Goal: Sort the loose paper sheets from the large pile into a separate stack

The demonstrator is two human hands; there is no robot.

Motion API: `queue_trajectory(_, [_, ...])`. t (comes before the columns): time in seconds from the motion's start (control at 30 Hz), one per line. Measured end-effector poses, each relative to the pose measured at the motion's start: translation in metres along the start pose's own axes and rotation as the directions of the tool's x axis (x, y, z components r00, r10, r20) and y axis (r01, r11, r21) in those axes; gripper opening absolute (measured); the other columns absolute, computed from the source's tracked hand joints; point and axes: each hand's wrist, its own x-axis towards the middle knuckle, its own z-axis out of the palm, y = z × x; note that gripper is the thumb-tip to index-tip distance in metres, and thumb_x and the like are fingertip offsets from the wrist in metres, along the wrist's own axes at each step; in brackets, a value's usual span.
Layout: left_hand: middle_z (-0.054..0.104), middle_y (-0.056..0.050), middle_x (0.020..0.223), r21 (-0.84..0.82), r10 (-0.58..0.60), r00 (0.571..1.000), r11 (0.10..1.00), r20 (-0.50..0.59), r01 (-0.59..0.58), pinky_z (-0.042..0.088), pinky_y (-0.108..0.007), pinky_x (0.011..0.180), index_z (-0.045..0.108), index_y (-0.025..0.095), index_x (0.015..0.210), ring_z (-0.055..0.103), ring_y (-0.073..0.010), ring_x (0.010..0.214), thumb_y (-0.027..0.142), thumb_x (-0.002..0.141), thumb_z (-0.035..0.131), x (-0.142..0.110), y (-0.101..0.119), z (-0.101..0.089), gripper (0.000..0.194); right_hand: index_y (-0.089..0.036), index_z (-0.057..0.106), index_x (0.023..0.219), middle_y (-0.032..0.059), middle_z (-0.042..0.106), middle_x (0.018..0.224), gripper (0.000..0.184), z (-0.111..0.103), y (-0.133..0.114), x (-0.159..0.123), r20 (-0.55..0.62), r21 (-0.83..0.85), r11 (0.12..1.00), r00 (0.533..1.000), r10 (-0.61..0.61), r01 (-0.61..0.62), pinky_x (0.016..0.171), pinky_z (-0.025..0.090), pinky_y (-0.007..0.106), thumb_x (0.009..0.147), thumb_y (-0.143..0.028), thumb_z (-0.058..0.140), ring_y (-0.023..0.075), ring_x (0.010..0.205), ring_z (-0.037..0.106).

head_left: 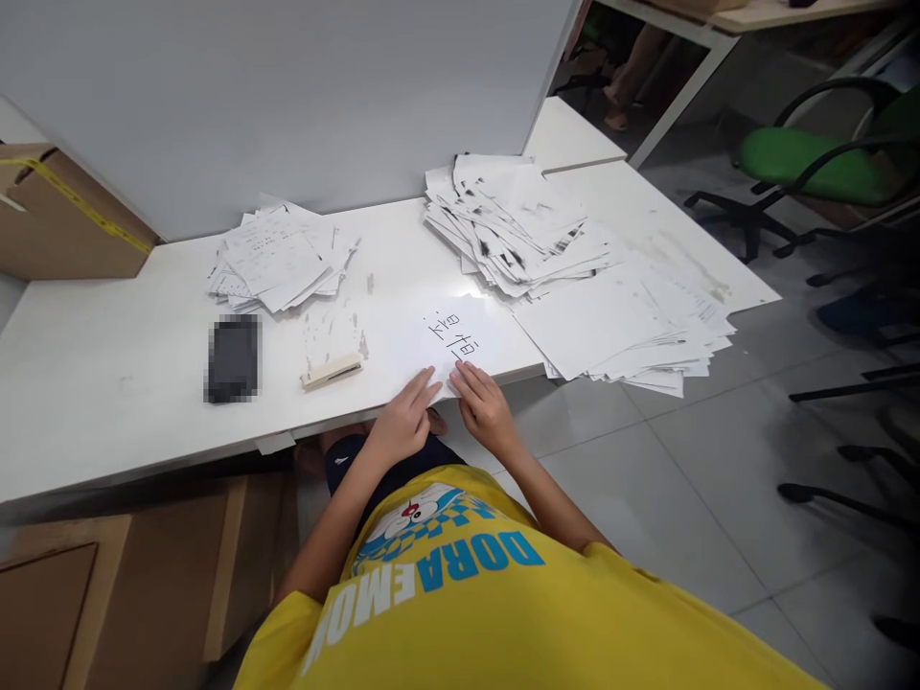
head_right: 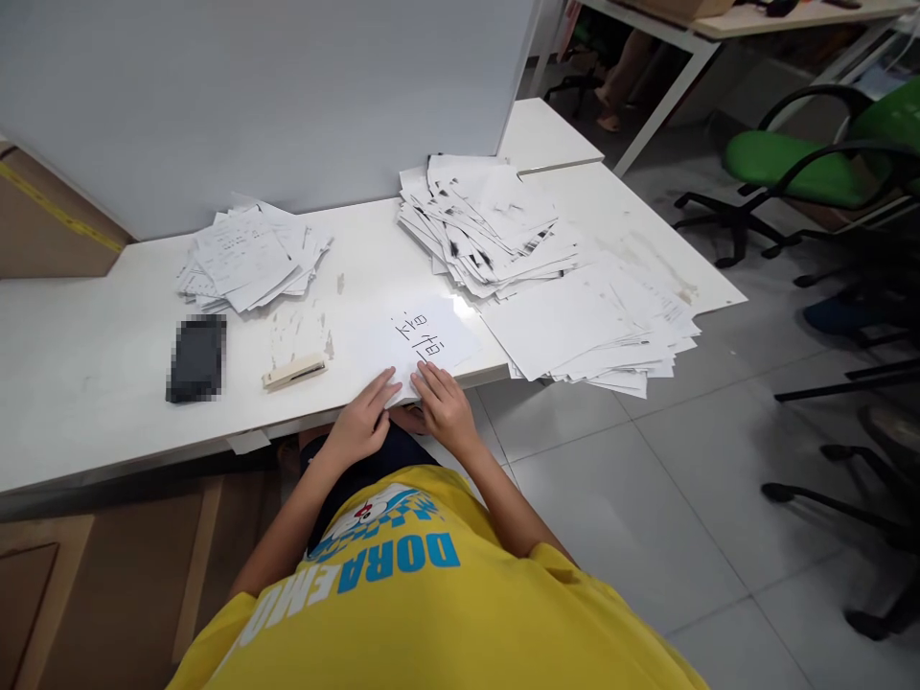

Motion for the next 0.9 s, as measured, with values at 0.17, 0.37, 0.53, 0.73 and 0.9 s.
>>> queue_trajectory(0.17, [0.041, -0.013, 0.158, -0.021, 0.161, 0.985, 0.987, -0.066, -0.162, 0.043, -0.05, 0.117, 0.036, 0.021, 0.151, 0.025, -0.0245, 0.153, -0.001, 0.088, 0.036, -0.009, 0.001, 0.007, 0.067, -0.02, 0.043, 0.151, 0.0138, 0.056, 0.147, 0.052, 0.004, -0.006, 0.003, 0.04, 0.003, 0.999, 0.998, -0.053, 0.053, 0.115, 0.042, 0.049, 0.1, -0.014, 0.041, 0.0249, 0.144, 0.045])
queue_trajectory(0.37, [0.043, -0.015, 0.156, 0.307, -0.088, 0.996, 0.947, -0.035, 0.094, 0.026, -0.064, 0.122, 0.042, 0.018, 0.15, 0.015, -0.0334, 0.154, 0.008, 0.09, 0.043, -0.012, -0.009, 0.003, 0.061, -0.027, 0.067, 0.123, 0.0081, 0.07, 0.129, 0.039, 0.005, -0.004, -0.003, 0.042, 0.141, 0.99, 0.999, 0.019, -0.025, 0.115, 0.041, 0.053, 0.1, -0.017, 0.037, 0.0224, 0.131, 0.058])
queue_trajectory(0.53, [0.049, -0.012, 0.151, 0.386, -0.087, 0.996, 0.919, 0.012, 0.076, 0.029, -0.057, 0.122, 0.045, 0.021, 0.15, 0.024, -0.0309, 0.151, 0.008, 0.094, 0.042, -0.021, -0.011, 0.012, 0.057, -0.029, 0.069, 0.117, 0.0061, 0.074, 0.121, 0.042, 0.001, 0.008, -0.006, 0.016, 0.267, 0.964, 1.0, 0.016, -0.019, 0.113, 0.044, 0.058, 0.095, -0.017, 0.035, 0.0243, 0.126, 0.063])
queue_trajectory(0.73, [0.044, -0.013, 0.156, 0.419, -0.127, 0.985, 0.906, 0.119, 0.066, 0.035, -0.051, 0.12, 0.042, 0.017, 0.151, 0.029, -0.0313, 0.15, 0.013, 0.093, 0.043, -0.019, 0.006, 0.01, 0.058, -0.026, 0.044, 0.151, 0.0091, 0.056, 0.147, 0.067, -0.005, 0.022, -0.002, -0.008, 0.111, 0.99, 0.996, 0.094, -0.092, 0.114, 0.044, 0.056, 0.088, -0.006, 0.032, 0.0248, 0.144, 0.044])
queue_trajectory(0.9, [0.041, -0.017, 0.157, 0.457, -0.29, 0.932, 0.874, 0.218, 0.165, 0.036, -0.051, 0.118, 0.042, 0.012, 0.151, 0.034, -0.0354, 0.148, 0.025, 0.095, 0.048, -0.006, 0.037, 0.002, 0.057, -0.02, 0.03, 0.159, 0.0138, 0.045, 0.155, 0.078, -0.003, 0.02, -0.006, -0.01, -0.019, 0.993, 0.994, 0.113, -0.113, 0.116, 0.04, 0.057, 0.084, 0.001, 0.032, 0.0279, 0.149, 0.035])
